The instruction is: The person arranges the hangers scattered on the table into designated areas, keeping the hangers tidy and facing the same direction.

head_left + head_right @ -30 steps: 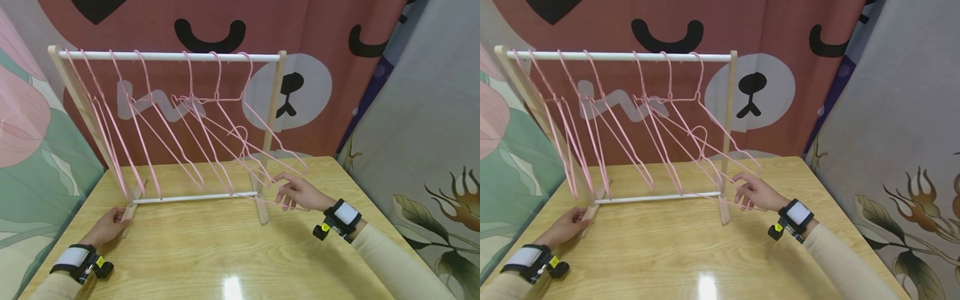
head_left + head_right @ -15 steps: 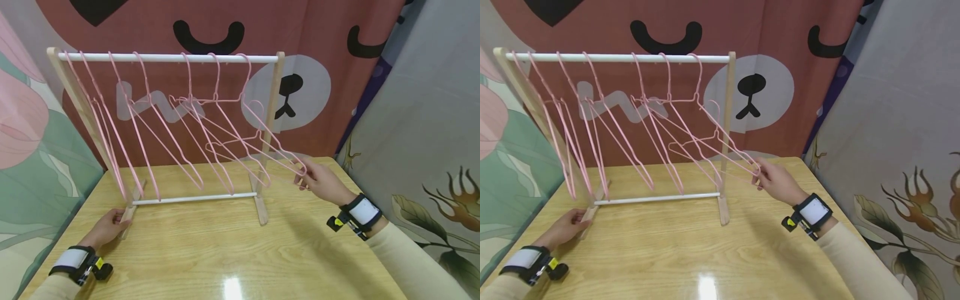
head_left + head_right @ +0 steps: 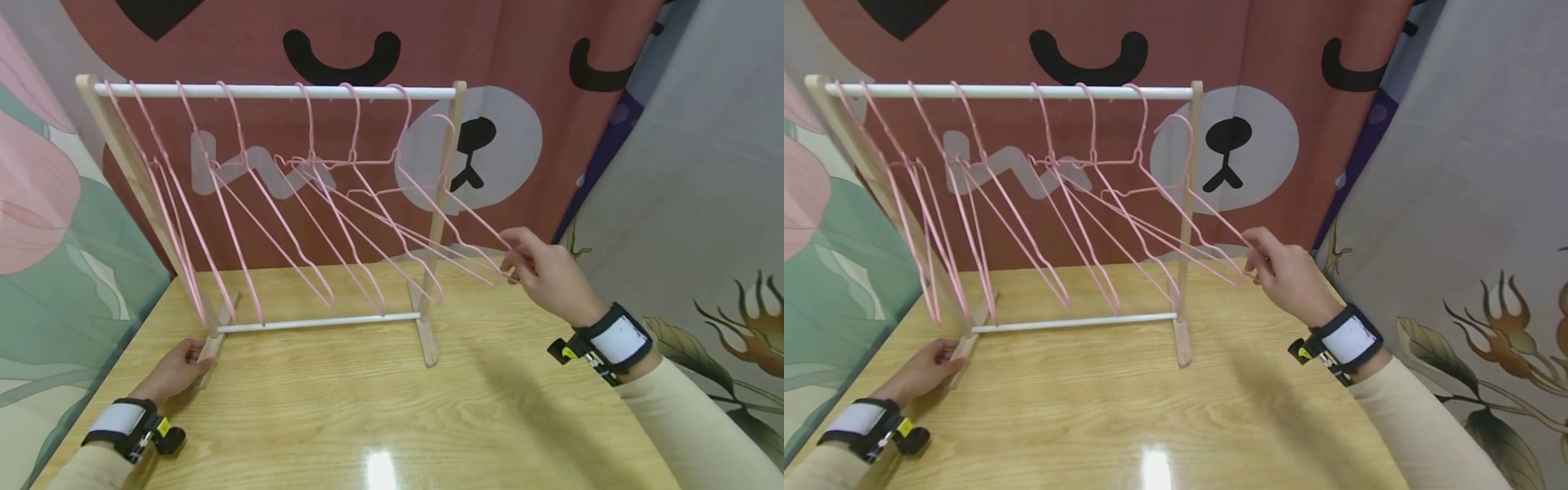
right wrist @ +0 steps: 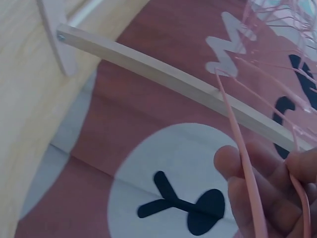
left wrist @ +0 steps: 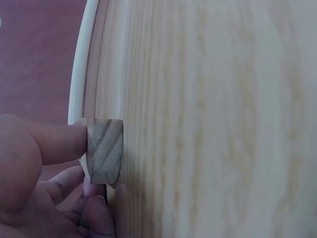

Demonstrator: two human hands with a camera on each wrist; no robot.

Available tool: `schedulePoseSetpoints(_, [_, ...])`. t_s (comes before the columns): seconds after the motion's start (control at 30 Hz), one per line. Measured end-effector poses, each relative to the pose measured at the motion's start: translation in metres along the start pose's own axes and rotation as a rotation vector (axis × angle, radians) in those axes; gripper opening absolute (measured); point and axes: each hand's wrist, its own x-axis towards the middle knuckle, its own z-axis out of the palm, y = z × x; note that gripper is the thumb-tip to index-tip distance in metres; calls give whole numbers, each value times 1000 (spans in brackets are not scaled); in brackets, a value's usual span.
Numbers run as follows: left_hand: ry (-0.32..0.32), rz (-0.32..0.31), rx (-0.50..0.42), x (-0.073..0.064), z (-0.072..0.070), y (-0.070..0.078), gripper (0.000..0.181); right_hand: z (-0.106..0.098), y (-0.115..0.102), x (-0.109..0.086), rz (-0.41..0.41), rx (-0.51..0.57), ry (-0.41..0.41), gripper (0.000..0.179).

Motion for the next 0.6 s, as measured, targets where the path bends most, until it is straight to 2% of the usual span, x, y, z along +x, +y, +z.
schedulePoseSetpoints(0.3, [0, -8, 4, 1, -1, 2, 53, -20, -12, 5, -9, -48, 80, 31])
schedulePoseSetpoints(0.6, [2, -3, -2, -1, -1, 2, 51, -26, -20, 14, -48, -97, 155, 30])
